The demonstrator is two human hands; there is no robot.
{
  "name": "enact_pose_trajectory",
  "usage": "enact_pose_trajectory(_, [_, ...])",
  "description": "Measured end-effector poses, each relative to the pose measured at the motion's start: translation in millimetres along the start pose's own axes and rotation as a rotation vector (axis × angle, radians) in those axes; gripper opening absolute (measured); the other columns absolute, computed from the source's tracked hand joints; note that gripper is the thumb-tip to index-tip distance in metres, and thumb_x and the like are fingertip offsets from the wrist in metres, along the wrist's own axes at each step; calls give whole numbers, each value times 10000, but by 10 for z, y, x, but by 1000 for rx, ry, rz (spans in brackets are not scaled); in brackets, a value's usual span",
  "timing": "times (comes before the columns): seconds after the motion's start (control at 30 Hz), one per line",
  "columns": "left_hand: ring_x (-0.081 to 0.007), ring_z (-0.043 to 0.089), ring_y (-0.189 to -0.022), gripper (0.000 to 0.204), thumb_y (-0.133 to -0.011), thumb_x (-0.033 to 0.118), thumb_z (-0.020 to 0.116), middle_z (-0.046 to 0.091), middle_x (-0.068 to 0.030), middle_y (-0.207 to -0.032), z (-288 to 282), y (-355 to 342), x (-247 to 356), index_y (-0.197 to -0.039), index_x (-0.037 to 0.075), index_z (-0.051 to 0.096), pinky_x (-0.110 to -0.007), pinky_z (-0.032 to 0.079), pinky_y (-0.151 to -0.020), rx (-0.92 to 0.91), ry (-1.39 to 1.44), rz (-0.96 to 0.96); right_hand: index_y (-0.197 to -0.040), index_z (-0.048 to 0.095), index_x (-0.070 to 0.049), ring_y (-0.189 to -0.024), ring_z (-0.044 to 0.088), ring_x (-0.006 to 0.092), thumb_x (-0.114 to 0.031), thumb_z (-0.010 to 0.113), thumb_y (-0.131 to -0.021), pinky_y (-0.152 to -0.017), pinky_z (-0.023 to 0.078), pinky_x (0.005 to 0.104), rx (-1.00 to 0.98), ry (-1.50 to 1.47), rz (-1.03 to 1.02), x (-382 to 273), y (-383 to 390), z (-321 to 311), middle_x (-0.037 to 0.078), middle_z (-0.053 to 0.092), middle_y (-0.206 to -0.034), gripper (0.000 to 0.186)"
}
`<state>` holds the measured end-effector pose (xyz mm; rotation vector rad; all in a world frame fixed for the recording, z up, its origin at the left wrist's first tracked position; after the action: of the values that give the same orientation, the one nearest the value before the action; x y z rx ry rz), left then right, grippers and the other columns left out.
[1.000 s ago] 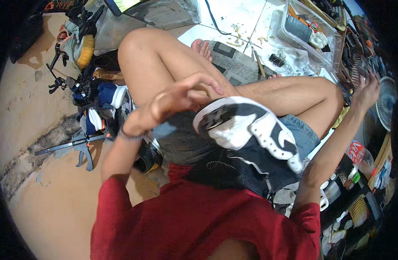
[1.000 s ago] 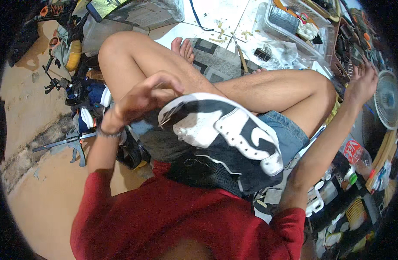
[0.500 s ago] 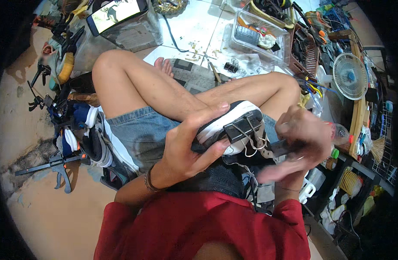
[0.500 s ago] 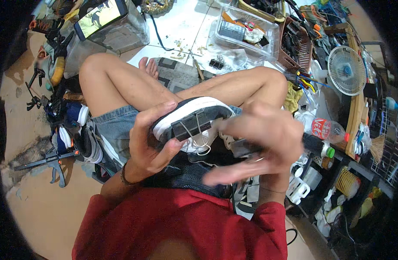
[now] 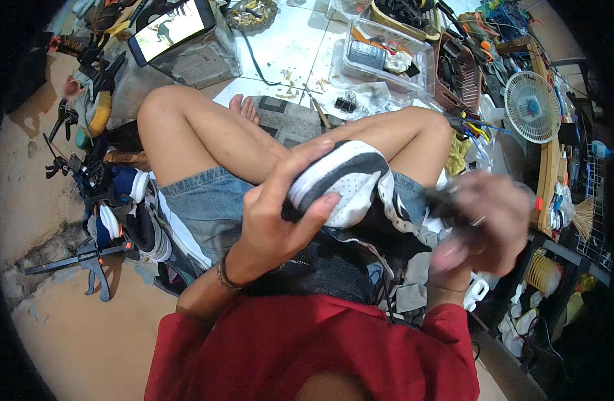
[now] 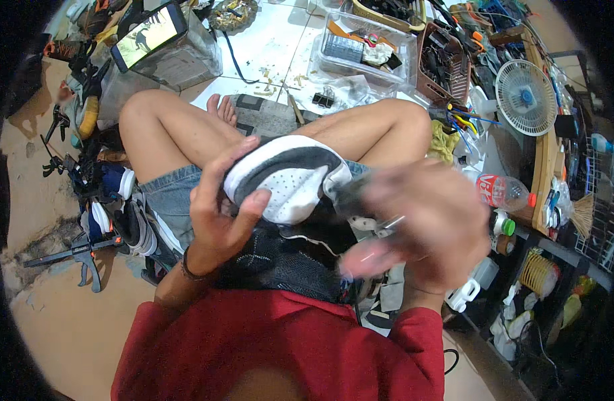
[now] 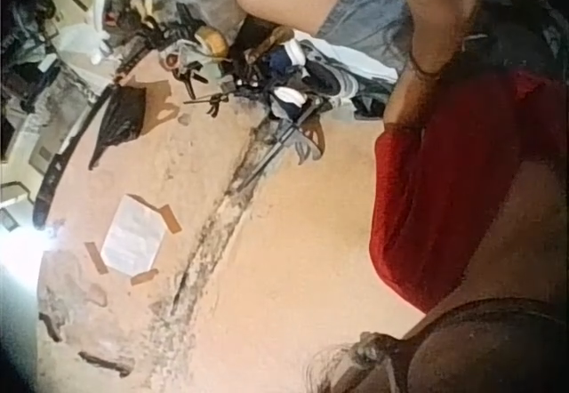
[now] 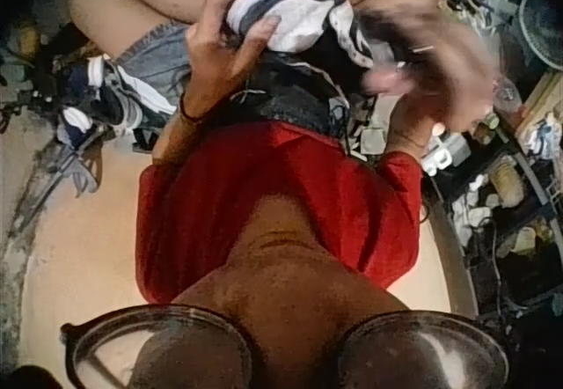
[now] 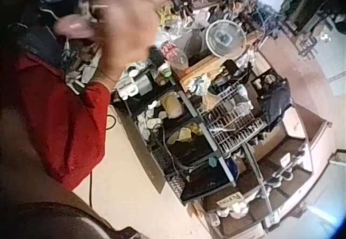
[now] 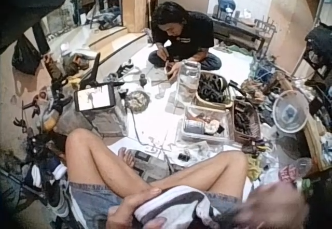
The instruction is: Repairing a sneaker by gluing and clamping the sole.
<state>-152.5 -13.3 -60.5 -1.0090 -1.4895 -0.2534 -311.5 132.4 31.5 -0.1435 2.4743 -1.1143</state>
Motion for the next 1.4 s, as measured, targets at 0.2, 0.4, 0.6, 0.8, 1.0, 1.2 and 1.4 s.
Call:
enact_pose_trajectory(0.2, [-211, 703, -975, 454, -819, 73, 780, 692, -180, -1076, -20, 51, -253, -1198, -42, 558, -304, 556, -825, 174, 160, -150, -1072, 675, 11, -672, 560, 157, -199, 862, -725, -621, 485, 283, 5, 573, 648, 1129, 1272, -515, 98, 678, -877, 446])
enact_pose_trajectory(0.4, [-163, 723, -840, 233, -836, 51, 754, 738, -118, -950, -74, -158, -156, -1053, 5, 683, -268, 546, -741, 157, -80, -92, -1064, 716, -75, -703, 622, 220, -259, 880, -704, -642, 492, 340, -127, 447, 1176, 1466, 3516, -346, 106, 668, -802, 436])
enact_pose_trajectory(0.6, [-151, 724, -806, 218, -833, 30, 751, 746, -103, -934, -168, -179, -73, -1043, 5, 697, -254, 541, -720, 180, -155, -7, -1016, 697, -17, -685, 665, 311, -414, 609, -951, -655, 491, 417, -49, 562, 1455, 1069, 3504, -99, 197, 685, -762, 411])
enact_pose_trajectory(0.8, [-162, 729, -847, 219, -836, 29, 749, 747, -112, -979, -106, -246, -19, -1043, -11, 692, -263, 550, -750, 59, -145, -28, -1008, 668, -2, -558, 433, 131, -331, 366, -1067, -531, 375, 321, 136, 474, 1252, 1076, 2980, -394, 39, 446, -604, 450])
enact_pose_trajectory(1.0, [-205, 718, -953, 381, -820, 60, 767, 715, -172, -1075, 55, -332, 122, -1157, -42, 623, -282, 548, -835, -73, -152, 70, -1249, 555, 47, -993, 593, 160, -470, 644, -928, -885, 451, 287, 362, -141, 824, 1037, 1518, -189, 114, 634, -1101, 616])
enact_pose_trajectory(1.2, [-245, 699, -1022, 448, -832, 80, 767, 691, -191, -1128, 89, -257, 64, -1209, -54, 567, -320, 550, -872, -52, -96, 35, -1251, 535, 94, -986, 663, 218, -296, 975, -532, -821, 525, 299, 316, -637, 460, 759, 531, 258, 154, 644, -1166, 929])
enact_pose_trajectory(1.4, [-270, 702, -1028, 449, -836, 107, 767, 685, -195, -1167, 122, -272, 81, -1217, -39, 580, -334, 557, -868, -71, -173, 61, -1137, 660, 42, -709, 573, 101, -158, 954, -575, -647, 481, 238, 212, -471, 335, 586, 251, 382, 126, 667, -1076, 665])
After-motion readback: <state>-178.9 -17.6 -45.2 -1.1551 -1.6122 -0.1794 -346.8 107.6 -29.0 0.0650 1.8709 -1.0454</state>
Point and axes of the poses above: each hand's wrist, its own y-axis away from the middle knuckle, its own z-axis out of the palm, x = y × z, the point moved 6 cm from there along -y, towards the middle knuckle
